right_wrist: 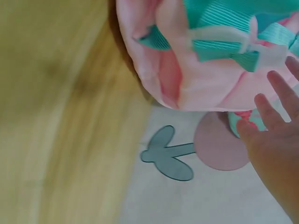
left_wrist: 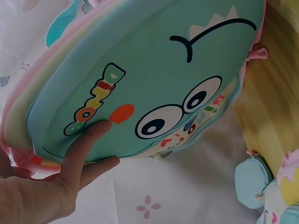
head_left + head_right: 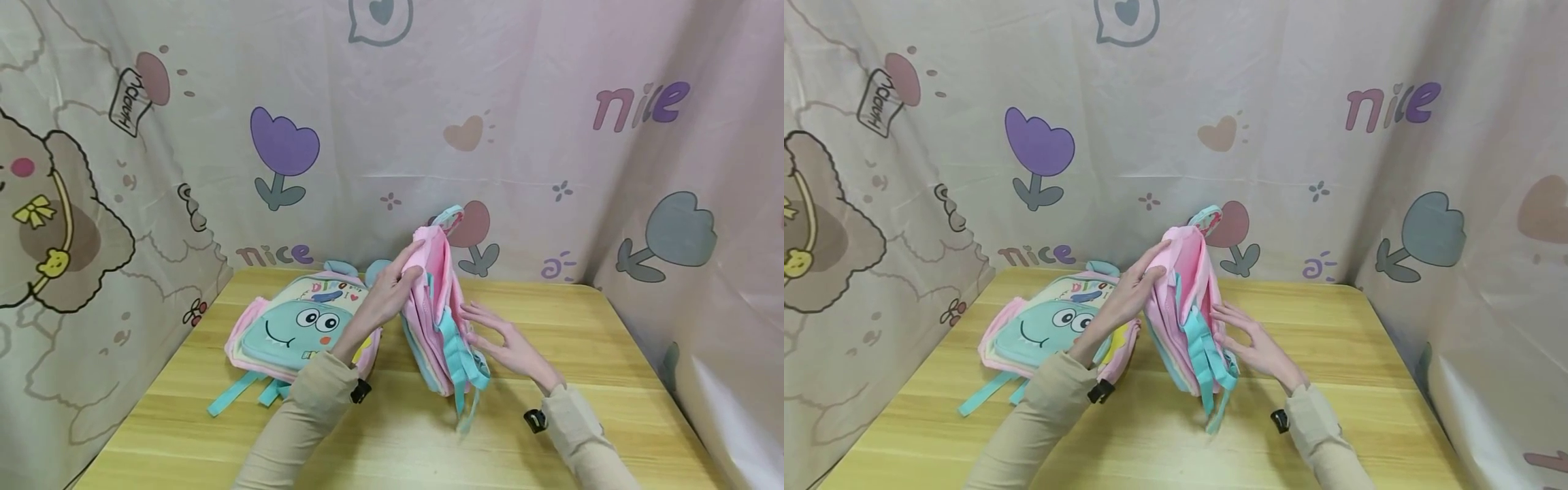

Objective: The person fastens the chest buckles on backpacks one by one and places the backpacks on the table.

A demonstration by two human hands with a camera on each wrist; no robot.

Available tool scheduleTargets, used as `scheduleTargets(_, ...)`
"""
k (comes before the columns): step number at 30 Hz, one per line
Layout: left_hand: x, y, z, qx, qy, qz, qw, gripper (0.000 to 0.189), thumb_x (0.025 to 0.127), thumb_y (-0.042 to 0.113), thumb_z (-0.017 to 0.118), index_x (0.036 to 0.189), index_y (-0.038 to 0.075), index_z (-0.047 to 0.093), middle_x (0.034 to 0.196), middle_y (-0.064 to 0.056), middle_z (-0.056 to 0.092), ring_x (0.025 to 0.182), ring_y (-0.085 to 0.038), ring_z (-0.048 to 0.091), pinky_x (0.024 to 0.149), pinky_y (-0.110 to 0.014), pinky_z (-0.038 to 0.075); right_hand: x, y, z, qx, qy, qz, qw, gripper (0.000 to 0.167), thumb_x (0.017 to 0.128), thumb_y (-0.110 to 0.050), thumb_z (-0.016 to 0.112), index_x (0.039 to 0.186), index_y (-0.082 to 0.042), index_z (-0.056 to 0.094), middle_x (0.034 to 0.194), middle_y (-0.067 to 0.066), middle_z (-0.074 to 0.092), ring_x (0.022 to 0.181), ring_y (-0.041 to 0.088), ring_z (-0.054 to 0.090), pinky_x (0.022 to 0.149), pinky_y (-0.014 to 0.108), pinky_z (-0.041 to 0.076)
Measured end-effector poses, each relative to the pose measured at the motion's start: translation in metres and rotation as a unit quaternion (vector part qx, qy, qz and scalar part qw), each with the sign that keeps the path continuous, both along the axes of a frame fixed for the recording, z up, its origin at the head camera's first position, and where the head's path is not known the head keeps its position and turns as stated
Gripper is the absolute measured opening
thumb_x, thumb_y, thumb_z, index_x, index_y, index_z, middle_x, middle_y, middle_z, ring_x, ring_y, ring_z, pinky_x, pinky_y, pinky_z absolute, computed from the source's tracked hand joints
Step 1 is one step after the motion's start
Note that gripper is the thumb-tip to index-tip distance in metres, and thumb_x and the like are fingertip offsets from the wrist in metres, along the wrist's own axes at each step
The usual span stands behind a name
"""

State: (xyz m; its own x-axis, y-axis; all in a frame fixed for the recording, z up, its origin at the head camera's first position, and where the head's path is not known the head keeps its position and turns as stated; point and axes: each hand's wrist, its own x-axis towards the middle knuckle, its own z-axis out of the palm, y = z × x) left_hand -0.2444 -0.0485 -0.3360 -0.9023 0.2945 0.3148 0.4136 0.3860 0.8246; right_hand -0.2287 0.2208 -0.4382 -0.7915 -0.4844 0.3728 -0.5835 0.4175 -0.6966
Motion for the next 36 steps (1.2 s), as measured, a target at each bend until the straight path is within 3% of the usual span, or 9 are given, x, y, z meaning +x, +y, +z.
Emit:
scheduleTargets(3,0.000,0.001,-0.002,0.011,0.003,0.006,0.9999,0.048,0.105,0.031,0.044,0.152,0.024,0.043,0.157,-0.010,0.045,0.129,-0.031,0.051,0.109,-0.054,0.042,-0.001,0.004,-0.007,-0.008,-0.011,0.002,0.9999,0.044,0.101,-0.011,0.058,0.144,-0.003,0.053,0.158,0.023,0.039,0.152,0.000,0.022,0.115,0.074,0.020)
scheduleTargets(4,0.000,0.002,-0.002,0.014,0.002,0.007,0.9999,0.047,0.104,0.030,0.044,0.151,0.023,0.044,0.149,-0.012,0.051,0.122,-0.030,0.053,0.105,-0.051,0.045,-0.002,0.005,-0.010,-0.009,-0.015,0.002,0.9998,0.044,0.101,-0.011,0.057,0.144,-0.002,0.052,0.159,0.024,0.037,0.153,0.004,0.022,0.115,0.074,0.020)
scheduleTargets(7,0.001,0.003,-0.004,0.027,-0.002,0.009,0.9996,0.046,0.101,0.026,0.047,0.146,0.020,0.048,0.115,-0.015,0.060,0.097,-0.025,0.054,0.087,-0.038,0.045,-0.003,0.010,-0.018,-0.007,-0.029,-0.007,0.9995,0.045,0.102,-0.011,0.056,0.146,0.000,0.050,0.161,0.025,0.033,0.155,0.029,0.024,0.116,0.073,0.019)
scheduleTargets(10,0.002,0.003,-0.006,0.042,-0.019,0.009,0.9989,0.045,0.099,0.022,0.049,0.144,0.019,0.050,0.094,-0.013,0.051,0.079,-0.021,0.048,0.072,-0.030,0.042,-0.003,0.016,-0.026,-0.009,-0.047,-0.014,0.9988,0.047,0.102,-0.012,0.056,0.147,-0.001,0.049,0.162,0.025,0.030,0.149,0.050,0.023,0.116,0.071,0.020)
scheduleTargets(14,0.002,0.002,-0.012,0.070,-0.054,0.007,0.9961,0.045,0.097,0.019,0.049,0.142,0.018,0.051,0.114,-0.016,0.061,0.086,-0.019,0.055,0.064,-0.026,0.050,-0.004,0.023,-0.034,-0.025,-0.067,-0.019,0.9972,0.051,0.102,-0.012,0.058,0.150,-0.001,0.044,0.163,0.025,0.029,0.150,0.050,0.020,0.125,0.040,0.022)
scheduleTargets(18,0.001,0.002,-0.020,0.095,-0.077,-0.006,0.9925,0.048,0.095,0.014,0.046,0.143,0.016,0.050,0.114,-0.018,0.061,0.082,-0.018,0.058,0.058,-0.028,0.055,-0.005,0.030,-0.040,-0.055,-0.086,-0.017,0.9947,0.054,0.100,-0.011,0.060,0.151,-0.001,0.043,0.163,0.024,0.029,0.151,0.046,0.017,0.112,0.005,0.015)
scheduleTargets(22,-0.001,0.002,-0.029,0.107,-0.080,-0.015,0.9909,0.052,0.093,0.011,0.045,0.145,0.013,0.050,0.104,-0.015,0.057,0.083,-0.016,0.056,0.066,-0.025,0.053,-0.005,0.038,-0.043,-0.087,-0.103,-0.008,0.9908,0.053,0.098,-0.008,0.062,0.148,0.001,0.046,0.164,0.025,0.027,0.156,0.027,0.018,0.111,0.004,0.016)
scheduleTargets(28,-0.004,0.003,-0.044,0.118,-0.108,-0.034,0.9864,0.058,0.092,0.009,0.047,0.149,0.010,0.046,0.142,-0.021,0.053,0.112,-0.024,0.056,0.083,-0.025,0.051,-0.005,0.048,-0.044,-0.129,-0.113,-0.002,0.9853,0.049,0.095,-0.002,0.064,0.141,0.009,0.051,0.160,0.030,0.028,0.150,-0.005,0.025,0.110,0.001,0.020)
scheduleTargets(36,-0.006,0.003,-0.062,0.128,-0.174,-0.067,0.9742,0.060,0.093,0.009,0.052,0.152,0.011,0.040,0.144,-0.024,0.051,0.105,-0.021,0.062,0.081,-0.035,0.061,-0.006,0.062,-0.048,-0.127,-0.109,-0.036,0.9852,0.046,0.094,-0.004,0.067,0.137,0.008,0.055,0.154,0.026,0.042,0.142,-0.013,0.034,0.109,-0.001,0.023)
